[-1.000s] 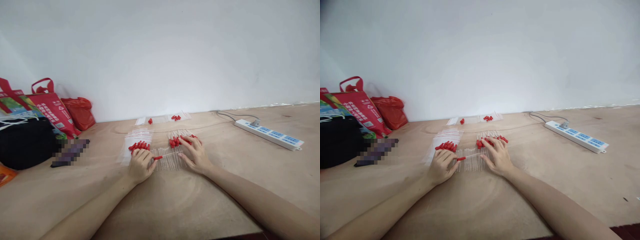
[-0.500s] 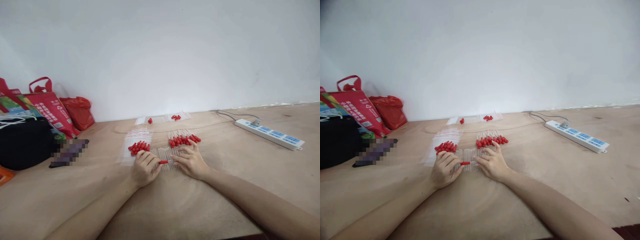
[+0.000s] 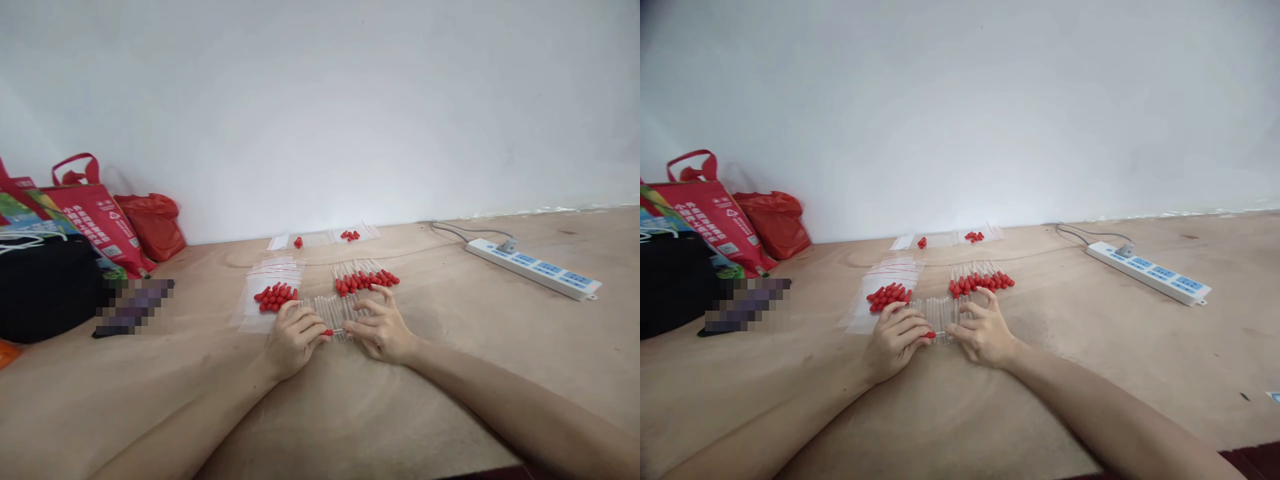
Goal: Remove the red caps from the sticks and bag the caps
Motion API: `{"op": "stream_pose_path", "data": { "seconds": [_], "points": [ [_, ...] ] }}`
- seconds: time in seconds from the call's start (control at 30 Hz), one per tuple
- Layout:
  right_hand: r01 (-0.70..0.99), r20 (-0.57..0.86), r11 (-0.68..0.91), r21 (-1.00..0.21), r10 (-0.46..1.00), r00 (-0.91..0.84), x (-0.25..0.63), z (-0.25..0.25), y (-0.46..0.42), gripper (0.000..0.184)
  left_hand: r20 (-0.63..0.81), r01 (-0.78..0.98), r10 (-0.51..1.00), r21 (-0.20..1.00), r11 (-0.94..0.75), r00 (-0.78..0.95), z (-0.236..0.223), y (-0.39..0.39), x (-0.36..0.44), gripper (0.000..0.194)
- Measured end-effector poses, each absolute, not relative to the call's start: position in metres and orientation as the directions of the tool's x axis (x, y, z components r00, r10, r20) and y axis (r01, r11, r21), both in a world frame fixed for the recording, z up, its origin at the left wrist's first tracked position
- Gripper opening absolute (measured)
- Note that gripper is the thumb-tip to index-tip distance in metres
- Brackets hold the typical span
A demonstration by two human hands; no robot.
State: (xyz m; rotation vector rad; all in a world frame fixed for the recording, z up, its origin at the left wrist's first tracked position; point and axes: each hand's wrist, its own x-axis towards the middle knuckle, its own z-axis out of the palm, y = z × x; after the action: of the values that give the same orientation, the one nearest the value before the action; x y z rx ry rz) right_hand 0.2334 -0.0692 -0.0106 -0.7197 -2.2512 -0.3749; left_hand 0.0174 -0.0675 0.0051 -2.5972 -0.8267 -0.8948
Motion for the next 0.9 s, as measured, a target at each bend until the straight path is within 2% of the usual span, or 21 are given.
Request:
{"op": "stream_pose_path", "data": {
  "seconds": [0.23, 0.33, 0.5, 0.63, 0.83, 0.9],
  "points": [
    [0.581, 0.747, 0.810, 0.076, 0.340, -0.571, 0.237, -0.011, -0.071, 0.021, 0.660, 0.566, 0.376, -0.092, -0.819, 0.651, 0.007, -0.069, 0.013, 0.018],
    [0.661, 0.753, 0.750, 0.021, 0.423, -0.504, 0.248, -0.010, -0.070, 0.022, 0.692, 0.605, 0.404, -0.059, -0.794, 0.598, 0.007, -0.066, 0.002, 0.019],
    [0.810, 0.741, 0.581, -0.085, 0.580, -0.339, 0.257, -0.008, -0.063, 0.021, 0.754, 0.673, 0.502, 0.109, -0.732, 0.424, 0.009, -0.056, -0.013, 0.018],
    [0.850, 0.702, 0.503, -0.159, 0.663, -0.261, 0.254, -0.008, -0.059, 0.026, 0.791, 0.796, 0.581, 0.220, -0.563, 0.192, 0.015, -0.041, -0.025, 0.026],
    [0.918, 0.626, 0.349, -0.191, 0.763, -0.160, 0.256, -0.010, -0.057, 0.020, 0.589, 0.805, 0.800, 0.526, -0.275, -0.111, 0.020, -0.015, -0.060, 0.035],
    [0.924, 0.609, 0.337, -0.181, 0.776, -0.164, 0.255, -0.010, -0.057, 0.019, 0.527, 0.789, 0.832, 0.580, -0.202, -0.175, 0.019, -0.008, -0.065, 0.036]
  ]
}}
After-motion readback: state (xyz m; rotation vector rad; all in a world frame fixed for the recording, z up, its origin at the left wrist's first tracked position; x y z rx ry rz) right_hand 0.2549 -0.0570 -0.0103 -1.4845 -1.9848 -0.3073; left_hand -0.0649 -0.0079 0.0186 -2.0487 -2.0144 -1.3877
